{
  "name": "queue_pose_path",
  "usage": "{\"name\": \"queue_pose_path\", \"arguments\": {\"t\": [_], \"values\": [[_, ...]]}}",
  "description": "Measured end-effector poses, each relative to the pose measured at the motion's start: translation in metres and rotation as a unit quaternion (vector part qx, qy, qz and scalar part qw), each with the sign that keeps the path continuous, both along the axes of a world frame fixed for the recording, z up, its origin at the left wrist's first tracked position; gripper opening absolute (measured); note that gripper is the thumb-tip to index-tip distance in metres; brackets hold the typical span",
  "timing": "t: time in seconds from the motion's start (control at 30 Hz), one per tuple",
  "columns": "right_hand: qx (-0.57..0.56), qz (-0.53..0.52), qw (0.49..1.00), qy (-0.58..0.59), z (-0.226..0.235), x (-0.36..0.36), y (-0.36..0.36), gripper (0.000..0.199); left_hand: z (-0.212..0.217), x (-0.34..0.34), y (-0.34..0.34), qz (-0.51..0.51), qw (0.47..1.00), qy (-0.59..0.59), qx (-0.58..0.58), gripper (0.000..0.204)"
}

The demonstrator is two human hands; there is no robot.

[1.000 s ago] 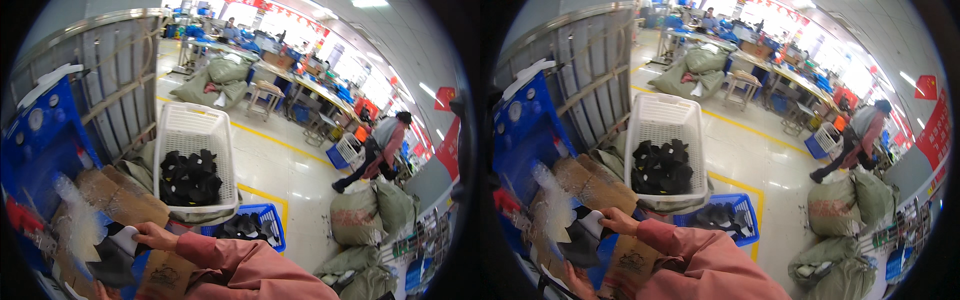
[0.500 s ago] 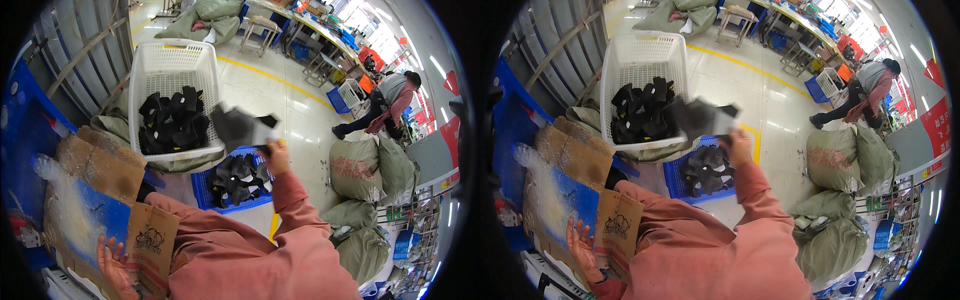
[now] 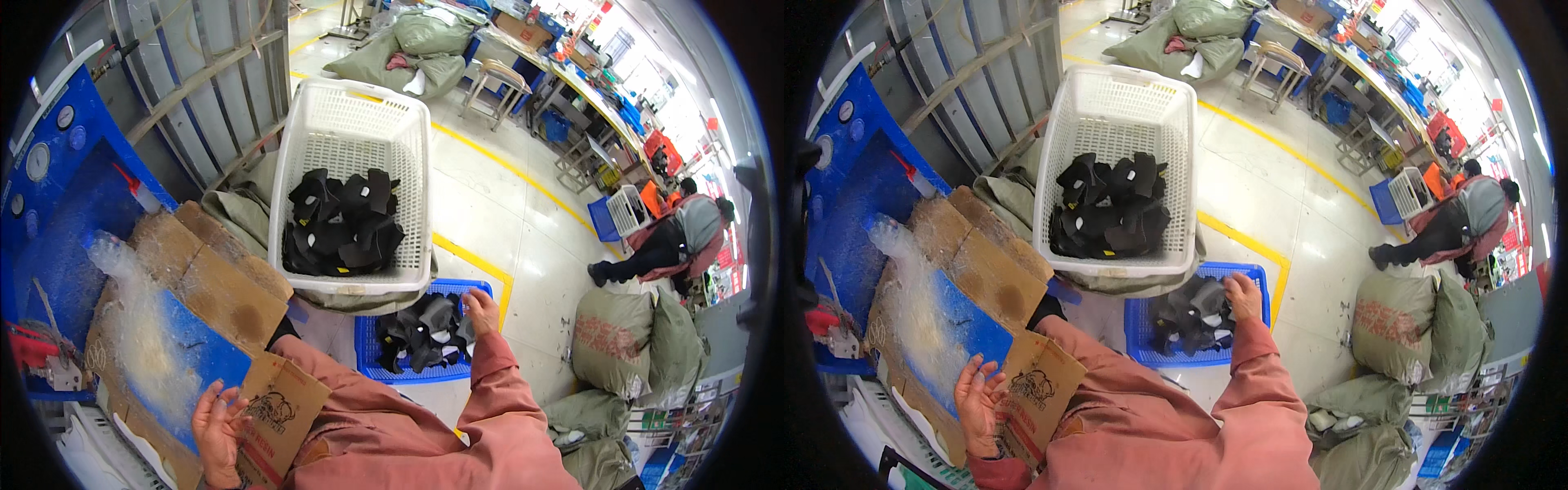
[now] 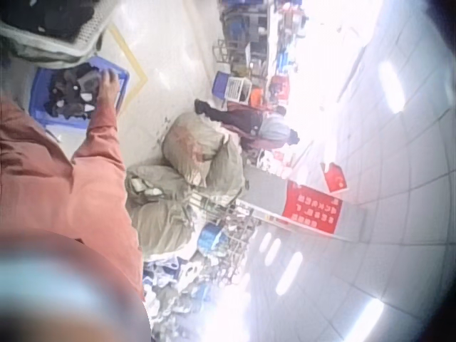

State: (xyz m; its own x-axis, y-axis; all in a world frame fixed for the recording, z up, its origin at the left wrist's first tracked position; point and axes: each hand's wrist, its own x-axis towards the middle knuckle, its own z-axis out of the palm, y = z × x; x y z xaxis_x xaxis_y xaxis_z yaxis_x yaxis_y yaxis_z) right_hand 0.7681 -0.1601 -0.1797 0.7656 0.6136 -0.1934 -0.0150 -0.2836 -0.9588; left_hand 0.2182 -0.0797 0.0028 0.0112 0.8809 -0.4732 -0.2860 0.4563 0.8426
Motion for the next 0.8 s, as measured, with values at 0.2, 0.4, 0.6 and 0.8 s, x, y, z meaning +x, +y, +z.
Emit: {"name": "queue_pose_path", "arguments": {"t": [0.2, 0.4, 0.6, 0.8], "values": [[-0.157, 0.266, 0.94, -0.143, -0.007, -0.043, 0.2, 0.051, -0.003, 0.005, 0.006, 0.021, 1.0, 0.015, -0.016, 0.036], [-0.176, 0.205, 0.951, -0.152, -0.102, -0.081, 0.265, 0.04, -0.001, -0.002, 0.002, 0.054, 0.998, 0.029, -0.024, 0.033], [0.153, 0.186, 0.97, 0.02, -0.011, -0.117, 0.231, 0.02, -0.002, 0.0, 0.018, 0.058, 0.997, 0.007, -0.048, 0.037], [0.218, 0.237, 0.898, 0.3, 0.095, -0.207, 0.17, 0.024, -0.017, 0.066, 0.045, -0.154, 0.978, -0.141, -0.006, 0.051]]}}
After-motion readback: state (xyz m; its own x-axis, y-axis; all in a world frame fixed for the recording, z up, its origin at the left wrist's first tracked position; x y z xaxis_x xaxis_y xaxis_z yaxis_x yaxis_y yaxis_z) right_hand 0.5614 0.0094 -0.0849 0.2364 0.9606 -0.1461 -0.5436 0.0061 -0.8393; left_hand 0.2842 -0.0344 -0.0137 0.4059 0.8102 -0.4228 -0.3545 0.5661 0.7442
